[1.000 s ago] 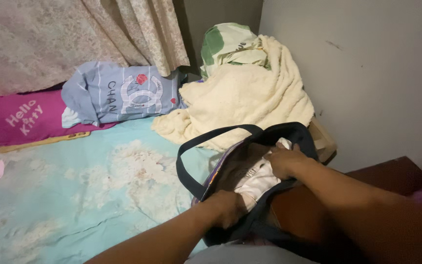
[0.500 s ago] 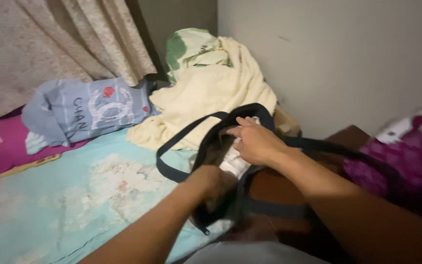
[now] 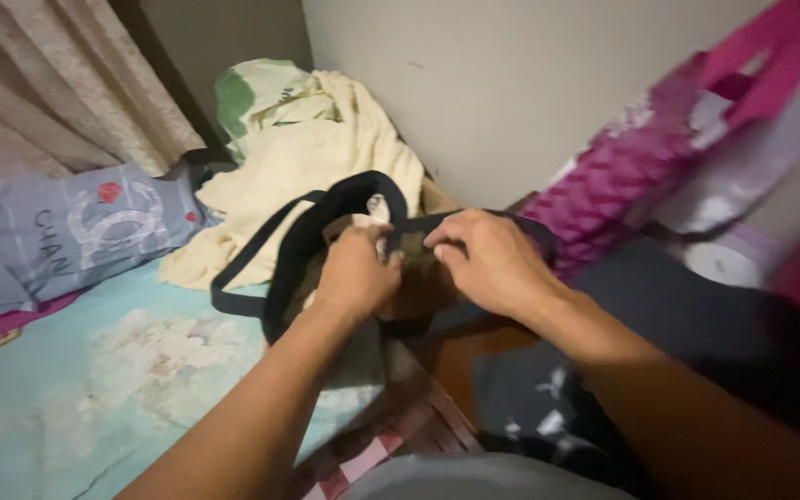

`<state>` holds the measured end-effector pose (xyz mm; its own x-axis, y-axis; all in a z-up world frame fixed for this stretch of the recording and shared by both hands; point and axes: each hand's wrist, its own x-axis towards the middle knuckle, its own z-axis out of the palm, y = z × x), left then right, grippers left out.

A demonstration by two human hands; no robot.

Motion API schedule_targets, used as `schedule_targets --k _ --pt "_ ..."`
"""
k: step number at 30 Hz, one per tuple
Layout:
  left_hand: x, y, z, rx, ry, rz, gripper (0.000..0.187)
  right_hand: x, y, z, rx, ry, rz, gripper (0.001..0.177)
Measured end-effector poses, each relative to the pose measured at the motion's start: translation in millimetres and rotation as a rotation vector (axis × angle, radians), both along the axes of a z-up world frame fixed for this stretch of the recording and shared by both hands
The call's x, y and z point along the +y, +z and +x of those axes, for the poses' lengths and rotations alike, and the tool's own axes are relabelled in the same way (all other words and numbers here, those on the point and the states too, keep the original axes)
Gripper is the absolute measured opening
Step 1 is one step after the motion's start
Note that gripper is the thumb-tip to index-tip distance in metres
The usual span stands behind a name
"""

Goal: The person packs several items into multiple bags. They place a small pouch and a cloth into a beige tote, then put a wallet into a pink Hello Kitty bag, and finally place a small patterned pouch into a blue tote. The person handles the bags and items by hand throughout.

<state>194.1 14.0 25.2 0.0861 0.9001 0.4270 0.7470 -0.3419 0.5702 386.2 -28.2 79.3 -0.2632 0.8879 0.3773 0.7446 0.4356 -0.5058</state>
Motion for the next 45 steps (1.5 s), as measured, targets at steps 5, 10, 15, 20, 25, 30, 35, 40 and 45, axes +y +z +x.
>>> schedule_targets --k 5,10,15,20,25,30,35,40,45 --pt "-45.8 32.2 46.7 -0.156 0.015 0.017 0.027 -43.3 29.9 45.2 0.094 -0.147 -0.029 0.02" --pt "-90.9 43.1 85.4 -0.292 -0.033 0.047 0.024 -74.4 43.7 113.1 0.187 -0.303 0.081 0.024" --pt "-121.8 31.8 120.3 -0.333 -0.094 -0.195 0.043 -86.4 22.3 191.6 -0.012 -0.472 -0.087 0.055" --pt "-149.2 9.7 145.2 -0.377 -0.222 -0.465 0.081 -100.5 -14.5 211.5 -0.167 -0.426 -0.307 0.091" --pt "-160.5 3.1 151.8 -0.467 -0.213 -0.642 0.087 -123.0 -6.2 185.3 -0.123 -0.49 -0.112 0.059" --pt "-150.9 11.3 152.6 -0.687 -0.27 -0.565 0.09 -161.3 -2.9 146.9 -0.141 -0.392 0.239 0.035" --pt "-143.2 23.5 154.9 -0.717 -0.253 -0.46 0.089 -186.6 -13.6 126.4 -0.156 -0.2 0.351 0.039" --pt "-139.2 23.3 163.5 -0.809 -0.338 -0.382 0.083 -194.6 -19.5 125.0 -0.056 -0.133 0.368 0.039" --pt "-145.0 11.6 158.6 -1.167 -0.46 -0.62 0.073 -194.8 -7.9 125.1 0.106 -0.194 0.433 0.033"
